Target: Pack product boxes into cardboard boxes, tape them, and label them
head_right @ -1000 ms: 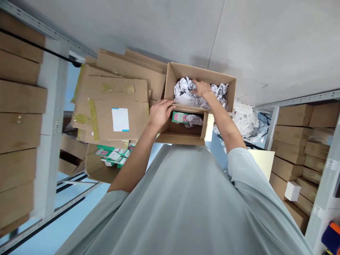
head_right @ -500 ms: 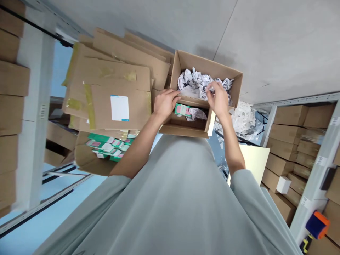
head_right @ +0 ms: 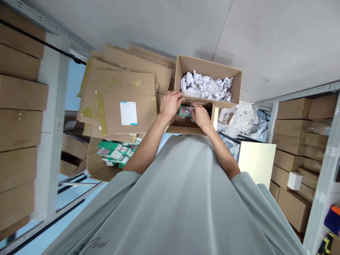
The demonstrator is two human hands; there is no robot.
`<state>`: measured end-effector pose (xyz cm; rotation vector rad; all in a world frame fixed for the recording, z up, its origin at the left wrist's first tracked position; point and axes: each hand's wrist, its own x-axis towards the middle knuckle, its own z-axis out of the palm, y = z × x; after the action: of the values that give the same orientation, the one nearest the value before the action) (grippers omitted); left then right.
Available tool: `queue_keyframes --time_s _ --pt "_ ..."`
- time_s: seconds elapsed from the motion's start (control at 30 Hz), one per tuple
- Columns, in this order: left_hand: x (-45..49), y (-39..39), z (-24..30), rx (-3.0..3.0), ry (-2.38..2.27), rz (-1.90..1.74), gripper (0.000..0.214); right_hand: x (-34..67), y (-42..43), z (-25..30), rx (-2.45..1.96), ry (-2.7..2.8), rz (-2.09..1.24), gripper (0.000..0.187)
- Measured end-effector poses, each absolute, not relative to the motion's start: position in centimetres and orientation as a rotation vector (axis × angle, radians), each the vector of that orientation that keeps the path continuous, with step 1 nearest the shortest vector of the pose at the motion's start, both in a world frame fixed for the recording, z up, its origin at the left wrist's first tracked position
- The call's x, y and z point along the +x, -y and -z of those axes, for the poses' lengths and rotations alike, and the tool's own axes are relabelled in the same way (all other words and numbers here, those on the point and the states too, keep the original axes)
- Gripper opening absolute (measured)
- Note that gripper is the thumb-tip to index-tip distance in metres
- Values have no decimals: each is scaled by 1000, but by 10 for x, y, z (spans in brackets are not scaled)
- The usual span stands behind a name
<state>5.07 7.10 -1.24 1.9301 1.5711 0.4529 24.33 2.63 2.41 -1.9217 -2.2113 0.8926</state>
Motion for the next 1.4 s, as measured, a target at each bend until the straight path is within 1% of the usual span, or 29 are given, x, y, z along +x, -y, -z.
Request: queue_keyframes --time_s 0.07,0.13,0.23,0.3,0.37,0.43,0.47,0.5,0.63,0.77,0.87,0.97,1.07,1.23,1.4 --pt "47 -71 17 1932 -1511 -536 46 252 -21 -25 -1867 2193 -886 43" --pt "39 -66 19 1928 -1467 -668 55 266 -8 -32 -1806 2147 -837 42" --pt "19 -44 15 1864 -1495 -828 74 292 21 -46 -1904 1962 -596 37" --pt "5 -19 9 1781 -1576 -810 83 306 42 -52 -2062 1802 -425 47" --pt "-6 7 3 1673 -1675 -683 88 312 63 -51 -2213 1691 -372 63" --pt "-10 29 1 1590 -1734 -499 85 311 79 -44 -2334 1637 -436 75" --pt "-10 38 2 1562 -1740 -407 82 309 86 -40 -2376 1619 -487 78" --pt "-9 45 4 1540 -1729 -319 76 306 92 -34 -2403 1603 -540 78" --pt "-6 56 20 1494 -1678 -86 54 298 110 -19 -2380 1519 -721 68" --pt "-4 59 28 1514 -1697 22 53 303 138 -20 -2346 1377 -819 71" --pt "10 65 22 1593 -1626 32 53 315 170 -26 -2354 1256 -803 69" --pt "45 75 12 1679 -1522 42 52 337 213 -30 -2408 1091 -738 67" --pt "100 89 6 1778 -1388 48 51 368 266 -30 -2464 877 -658 67" --pt "223 123 1 1984 -1104 61 54 427 370 -27 -2466 525 -456 69" --pt "361 182 -5 2132 -771 155 56 480 475 -22 -2440 141 -247 73"
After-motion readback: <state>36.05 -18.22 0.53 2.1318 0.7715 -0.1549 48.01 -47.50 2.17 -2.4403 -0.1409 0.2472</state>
